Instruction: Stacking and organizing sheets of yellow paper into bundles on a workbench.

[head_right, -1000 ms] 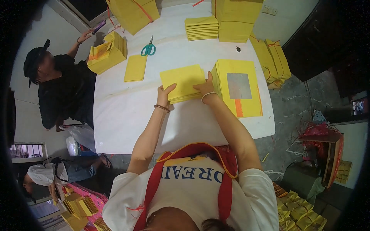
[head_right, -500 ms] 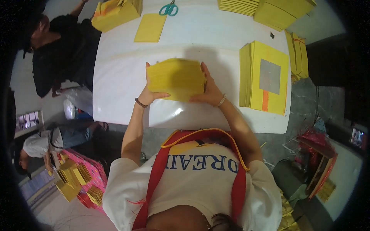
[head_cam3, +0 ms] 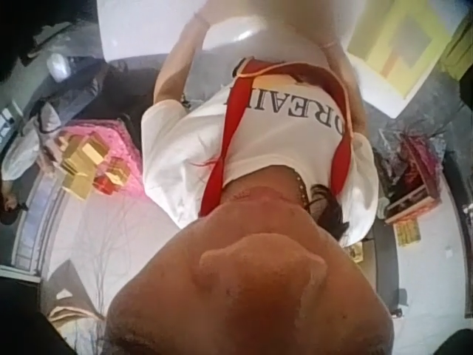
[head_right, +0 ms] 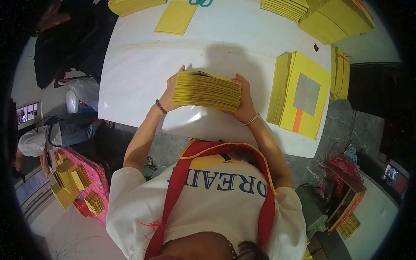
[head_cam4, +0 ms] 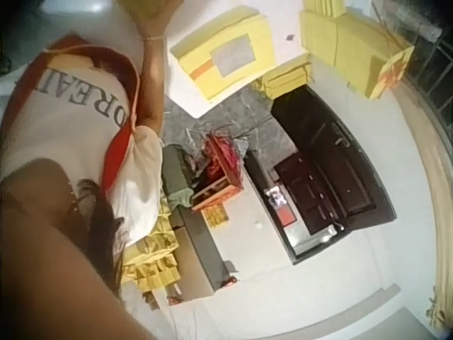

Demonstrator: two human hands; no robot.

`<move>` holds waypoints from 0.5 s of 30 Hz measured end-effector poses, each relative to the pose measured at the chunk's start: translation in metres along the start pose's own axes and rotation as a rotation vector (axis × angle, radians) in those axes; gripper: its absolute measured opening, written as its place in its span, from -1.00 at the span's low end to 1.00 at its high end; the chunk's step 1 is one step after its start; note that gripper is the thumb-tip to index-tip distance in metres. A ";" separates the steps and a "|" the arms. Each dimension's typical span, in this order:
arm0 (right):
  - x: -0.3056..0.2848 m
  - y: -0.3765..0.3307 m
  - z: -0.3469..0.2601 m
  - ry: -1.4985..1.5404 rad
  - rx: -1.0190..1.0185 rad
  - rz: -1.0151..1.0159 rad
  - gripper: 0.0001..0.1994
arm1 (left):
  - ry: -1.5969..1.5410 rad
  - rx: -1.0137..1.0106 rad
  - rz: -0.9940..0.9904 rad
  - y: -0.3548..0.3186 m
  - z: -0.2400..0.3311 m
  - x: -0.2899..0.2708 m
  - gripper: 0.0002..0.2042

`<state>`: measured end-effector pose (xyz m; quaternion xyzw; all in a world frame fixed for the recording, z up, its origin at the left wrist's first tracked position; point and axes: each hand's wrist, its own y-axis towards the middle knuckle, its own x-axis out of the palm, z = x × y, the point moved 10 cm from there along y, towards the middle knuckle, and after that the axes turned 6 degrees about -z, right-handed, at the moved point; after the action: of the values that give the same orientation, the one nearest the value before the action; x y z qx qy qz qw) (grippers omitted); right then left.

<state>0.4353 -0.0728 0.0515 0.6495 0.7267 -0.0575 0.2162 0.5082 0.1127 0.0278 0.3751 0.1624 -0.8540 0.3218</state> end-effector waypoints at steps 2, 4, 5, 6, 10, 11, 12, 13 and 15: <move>0.004 -0.002 0.015 0.370 0.151 -0.017 -0.22 | -0.307 0.012 0.048 0.000 0.002 -0.012 0.22; 0.007 -0.007 0.029 0.665 0.327 -0.002 -0.29 | -0.660 0.126 0.137 -0.008 0.015 -0.027 0.19; 0.010 -0.012 0.036 0.801 0.427 0.012 -0.33 | -0.969 0.161 0.161 -0.008 0.018 -0.028 0.17; 0.010 -0.012 0.034 0.902 0.426 0.038 -0.36 | -1.279 0.215 0.208 -0.009 0.021 -0.028 0.16; 0.019 -0.007 0.038 1.200 0.445 0.182 -0.47 | -1.813 0.132 0.319 0.007 0.031 0.005 0.16; 0.023 -0.004 0.037 1.269 0.412 0.195 -0.48 | -1.651 0.122 0.359 0.010 0.035 0.003 0.12; 0.027 -0.006 0.040 1.207 0.451 0.196 -0.45 | -1.529 0.081 0.378 0.013 0.038 0.002 0.10; 0.031 -0.007 0.040 1.166 0.453 0.184 -0.42 | -1.407 0.041 0.396 0.014 0.040 -0.001 0.08; 0.033 -0.013 0.037 1.034 0.448 0.117 -0.32 | -1.237 0.032 0.443 0.012 0.047 -0.016 0.06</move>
<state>0.4289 -0.0579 0.0030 0.6623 0.6709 0.1273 -0.3083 0.4996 0.0863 0.0704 -0.1559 -0.1465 -0.8280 0.5183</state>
